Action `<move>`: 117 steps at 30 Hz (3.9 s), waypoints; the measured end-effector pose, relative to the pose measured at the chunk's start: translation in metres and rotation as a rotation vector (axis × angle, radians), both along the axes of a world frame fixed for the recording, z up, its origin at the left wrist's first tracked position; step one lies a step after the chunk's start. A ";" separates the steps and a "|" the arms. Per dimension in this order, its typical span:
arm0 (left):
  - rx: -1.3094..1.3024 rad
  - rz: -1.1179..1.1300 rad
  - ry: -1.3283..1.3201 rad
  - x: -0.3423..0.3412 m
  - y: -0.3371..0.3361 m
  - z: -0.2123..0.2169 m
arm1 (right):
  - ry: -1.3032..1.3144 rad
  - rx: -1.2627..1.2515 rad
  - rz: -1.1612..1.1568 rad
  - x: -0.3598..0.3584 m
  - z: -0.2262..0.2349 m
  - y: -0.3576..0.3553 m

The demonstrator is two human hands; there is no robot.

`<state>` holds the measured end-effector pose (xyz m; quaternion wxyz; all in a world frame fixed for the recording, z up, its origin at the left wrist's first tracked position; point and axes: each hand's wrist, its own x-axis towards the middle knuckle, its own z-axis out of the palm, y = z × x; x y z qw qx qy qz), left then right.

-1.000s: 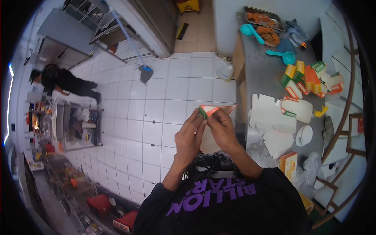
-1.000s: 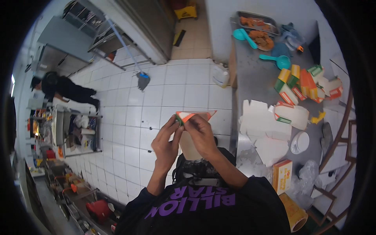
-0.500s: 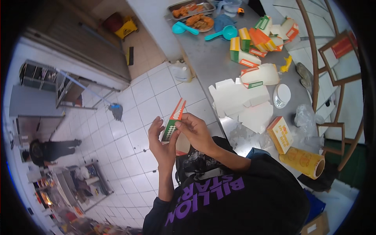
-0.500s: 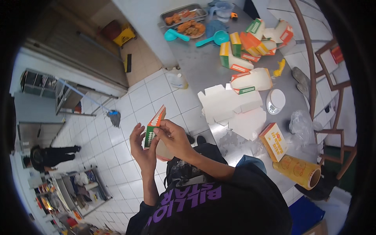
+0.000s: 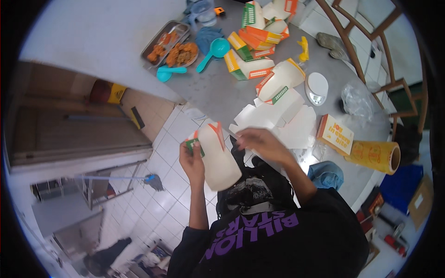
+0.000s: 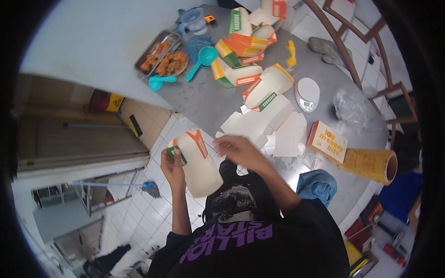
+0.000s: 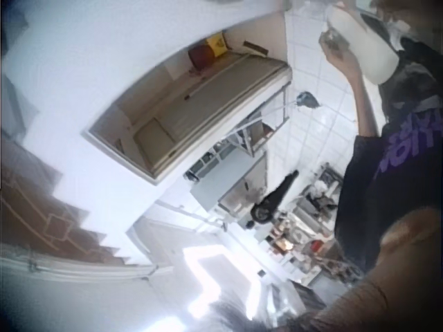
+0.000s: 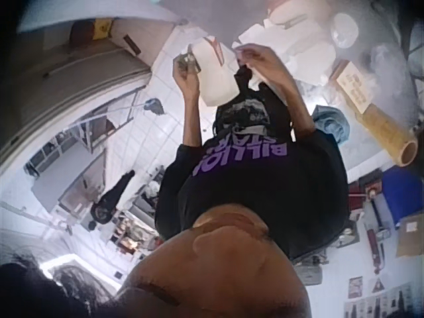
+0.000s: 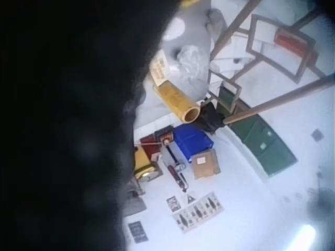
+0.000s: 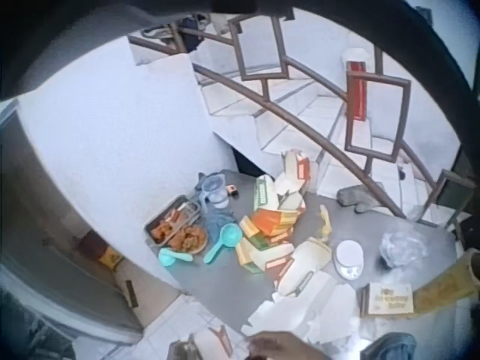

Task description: The person folds flat cardboard sheets into takeout boxes by hand, interlocking the tabs and securing the flaps on a stainless steel table in a kitchen.

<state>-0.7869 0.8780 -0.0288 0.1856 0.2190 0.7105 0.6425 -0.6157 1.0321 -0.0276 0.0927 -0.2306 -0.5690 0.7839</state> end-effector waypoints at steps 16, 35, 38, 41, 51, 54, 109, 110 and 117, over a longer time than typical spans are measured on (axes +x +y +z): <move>-0.112 -0.644 -0.090 -0.145 0.216 -0.083 | -1.119 0.404 -1.336 0.021 -0.135 0.045; 0.057 -1.161 0.608 -0.100 0.194 -0.039 | -1.369 0.339 -1.424 -0.034 -0.136 -0.002; 0.060 -1.427 0.513 -0.081 0.192 -0.051 | -1.386 0.562 -1.467 -0.037 -0.118 -0.001; 0.038 -1.540 0.493 -0.064 0.199 -0.063 | -1.360 0.743 -1.487 -0.048 -0.081 0.007; -0.208 -1.727 1.031 -0.038 0.263 -0.096 | -1.465 0.843 -1.417 -0.052 -0.091 0.008; -0.291 -1.604 1.153 -0.044 0.273 -0.115 | -1.521 0.788 -1.477 -0.034 -0.110 -0.001; -0.453 -3.599 -0.534 0.021 -0.057 0.086 | -0.631 0.498 -3.766 -0.283 0.088 -0.288; -0.416 -3.635 -0.531 0.022 -0.060 0.090 | -0.659 0.515 -3.778 -0.286 0.091 -0.288; -0.285 -3.758 -0.825 0.003 -0.085 0.091 | -0.950 0.695 -3.934 -0.301 0.099 -0.290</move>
